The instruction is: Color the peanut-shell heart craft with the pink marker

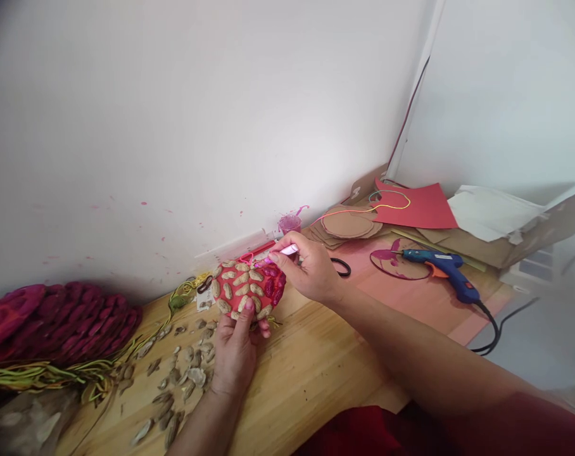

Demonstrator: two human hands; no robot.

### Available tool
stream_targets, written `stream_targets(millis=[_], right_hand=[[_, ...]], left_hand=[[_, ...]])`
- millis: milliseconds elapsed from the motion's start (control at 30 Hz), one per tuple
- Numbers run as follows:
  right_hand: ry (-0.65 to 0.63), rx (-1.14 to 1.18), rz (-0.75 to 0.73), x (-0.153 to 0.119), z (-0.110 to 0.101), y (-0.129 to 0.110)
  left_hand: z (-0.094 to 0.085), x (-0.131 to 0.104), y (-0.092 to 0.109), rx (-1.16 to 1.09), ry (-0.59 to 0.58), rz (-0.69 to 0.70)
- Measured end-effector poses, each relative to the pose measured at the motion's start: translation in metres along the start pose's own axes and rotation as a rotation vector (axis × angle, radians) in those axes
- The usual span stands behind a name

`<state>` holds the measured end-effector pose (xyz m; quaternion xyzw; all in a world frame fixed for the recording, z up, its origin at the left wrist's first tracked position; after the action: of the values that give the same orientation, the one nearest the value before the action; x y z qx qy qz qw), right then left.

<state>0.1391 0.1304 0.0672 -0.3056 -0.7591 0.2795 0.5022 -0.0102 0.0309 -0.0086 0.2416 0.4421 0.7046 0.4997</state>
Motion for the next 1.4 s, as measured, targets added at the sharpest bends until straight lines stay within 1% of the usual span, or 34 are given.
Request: stream_targets(millis=[100,333,467,567,667,767,900,967,1100,1267,1400], right_hand=[[-0.015,0.004,-0.024,0.0004,0.0012,0.0025],[0.021,-0.025,-0.014,0.0003,-0.0024,-0.0003],[-0.003,0.015,-0.039,0.0001,-0.0009,0.0003],[-0.013,-0.001,-0.036,0.001,-0.0003,0.0029],[0.022,-0.034,-0.046,0.0021,-0.0018,0.0031],[0.05,-0.025,-0.089,0.002,-0.0027,0.0015],[0.0,0.021,-0.127,0.0015,-0.0004,0.0029],[0.003,0.008,-0.118,0.0017,0.0,0.0047],[0.056,-0.029,-0.097,0.002,-0.0015,0.0049],[0.012,-0.006,-0.147,0.001,0.0,0.0031],[0.044,-0.036,-0.132,0.0013,0.0001,0.0049]], left_hand=[[0.0012,-0.0016,0.0012,-0.019,-0.001,-0.011],[0.0018,-0.0021,0.003,-0.03,0.006,-0.011],[0.0016,-0.0018,0.002,-0.029,-0.003,-0.024],[0.0012,-0.0014,0.002,-0.056,-0.002,-0.019],[0.0005,-0.0006,0.0023,-0.08,0.016,-0.025],[0.0005,0.0001,0.0022,-0.08,0.013,-0.028],[0.0009,0.0,0.0015,-0.062,-0.008,-0.024],[0.0007,0.0,0.0011,-0.061,-0.009,-0.02],[-0.0003,0.0004,0.0,-0.063,-0.006,-0.015],[-0.0006,0.0004,-0.0004,-0.059,-0.011,-0.016],[0.0007,0.0002,0.0009,-0.059,-0.005,-0.02]])
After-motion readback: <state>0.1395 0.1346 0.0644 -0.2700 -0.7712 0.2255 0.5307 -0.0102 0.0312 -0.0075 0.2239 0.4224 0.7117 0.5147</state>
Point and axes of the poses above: each hand's wrist, its own x-axis towards the middle knuckle, its own z-axis out of the palm, y = z × x, the point moved 2 cm from there along x, towards the middle knuckle, and after that the axes turned 4 degrees about -y, right-handed, at the moved point
